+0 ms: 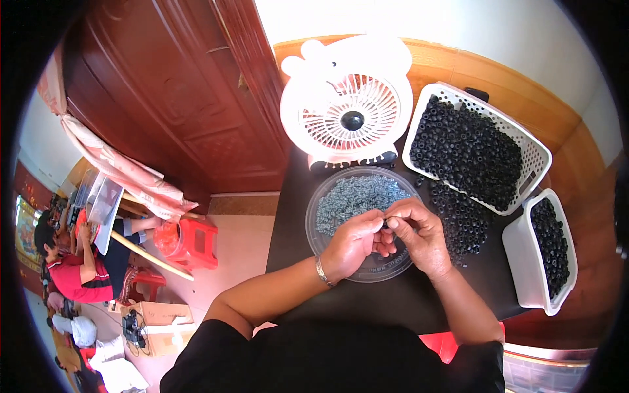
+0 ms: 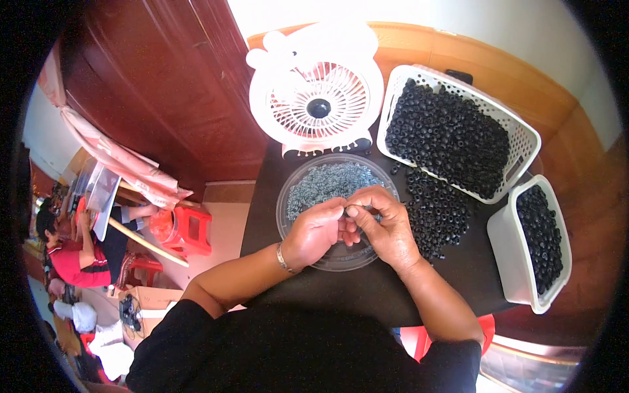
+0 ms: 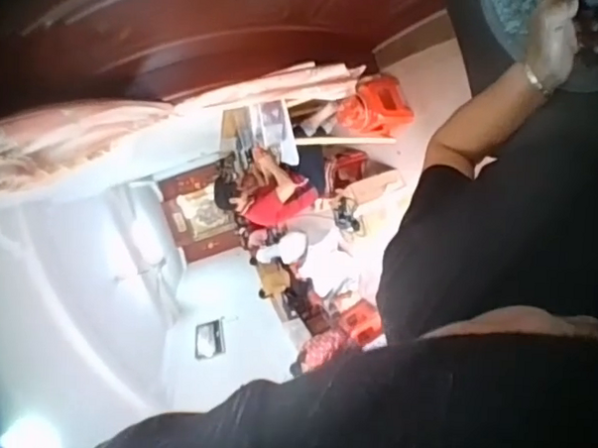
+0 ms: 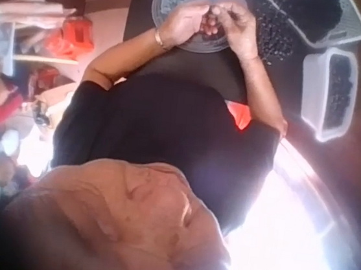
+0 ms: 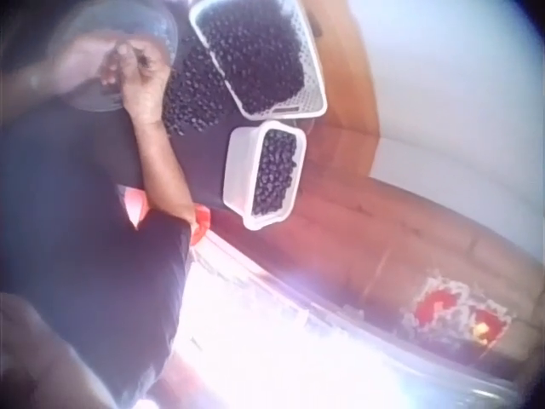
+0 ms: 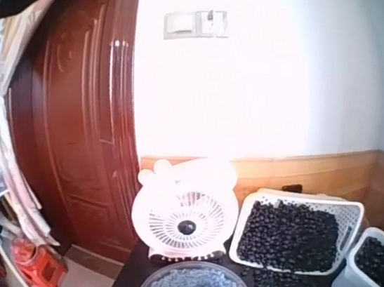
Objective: The person sorts small black rubber parts by hand, placing them into a bowl.
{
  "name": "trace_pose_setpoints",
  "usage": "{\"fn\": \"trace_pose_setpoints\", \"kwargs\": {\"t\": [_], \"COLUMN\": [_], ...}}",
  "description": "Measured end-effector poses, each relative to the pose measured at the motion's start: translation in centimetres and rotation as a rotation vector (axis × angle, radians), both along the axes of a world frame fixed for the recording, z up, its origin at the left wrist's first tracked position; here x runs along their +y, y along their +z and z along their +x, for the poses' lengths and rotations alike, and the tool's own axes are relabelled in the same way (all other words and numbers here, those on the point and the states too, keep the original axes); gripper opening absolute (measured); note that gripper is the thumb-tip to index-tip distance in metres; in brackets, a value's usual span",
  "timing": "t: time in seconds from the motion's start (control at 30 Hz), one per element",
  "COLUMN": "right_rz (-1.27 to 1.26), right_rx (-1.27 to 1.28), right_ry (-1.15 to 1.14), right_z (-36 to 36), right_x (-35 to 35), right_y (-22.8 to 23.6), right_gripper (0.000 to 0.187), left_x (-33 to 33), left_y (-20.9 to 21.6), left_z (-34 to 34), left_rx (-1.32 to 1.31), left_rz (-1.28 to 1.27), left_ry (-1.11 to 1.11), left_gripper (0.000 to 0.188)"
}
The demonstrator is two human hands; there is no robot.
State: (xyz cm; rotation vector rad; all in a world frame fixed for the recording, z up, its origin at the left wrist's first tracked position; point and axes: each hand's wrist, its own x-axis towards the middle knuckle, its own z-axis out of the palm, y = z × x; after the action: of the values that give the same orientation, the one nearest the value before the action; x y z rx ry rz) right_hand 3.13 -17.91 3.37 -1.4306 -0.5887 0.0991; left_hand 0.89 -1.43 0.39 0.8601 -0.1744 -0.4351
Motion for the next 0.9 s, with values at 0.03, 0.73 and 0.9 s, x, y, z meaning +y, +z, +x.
{"fn": "trace_pose_setpoints", "kwargs": {"t": [0.03, 0.73, 0.9], "right_rz": [0.000, -1.078, -1.287], "right_rx": [-0.002, -0.352, -0.439], "right_ry": [-0.007, -0.337, -0.359], "right_z": [0.2, 4.7, 5.1], "right_x": [-0.2, -10.1, -9.4], "right_y": [-0.2, 1.5, -0.3], "right_gripper": [0.003, 0.006, 0.007], "left_x": [-0.1, 0.9, 1.0], "left_y": [0.1, 0.7, 0.7], "left_z": [-0.1, 0.6, 0.6], "left_rx": [-0.007, -0.133, -0.126], "left_rz": [0.013, 0.141, 0.147], "left_ry": [0.003, 0.124, 0.100], "left_gripper": [0.026, 0.020, 0.020]}}
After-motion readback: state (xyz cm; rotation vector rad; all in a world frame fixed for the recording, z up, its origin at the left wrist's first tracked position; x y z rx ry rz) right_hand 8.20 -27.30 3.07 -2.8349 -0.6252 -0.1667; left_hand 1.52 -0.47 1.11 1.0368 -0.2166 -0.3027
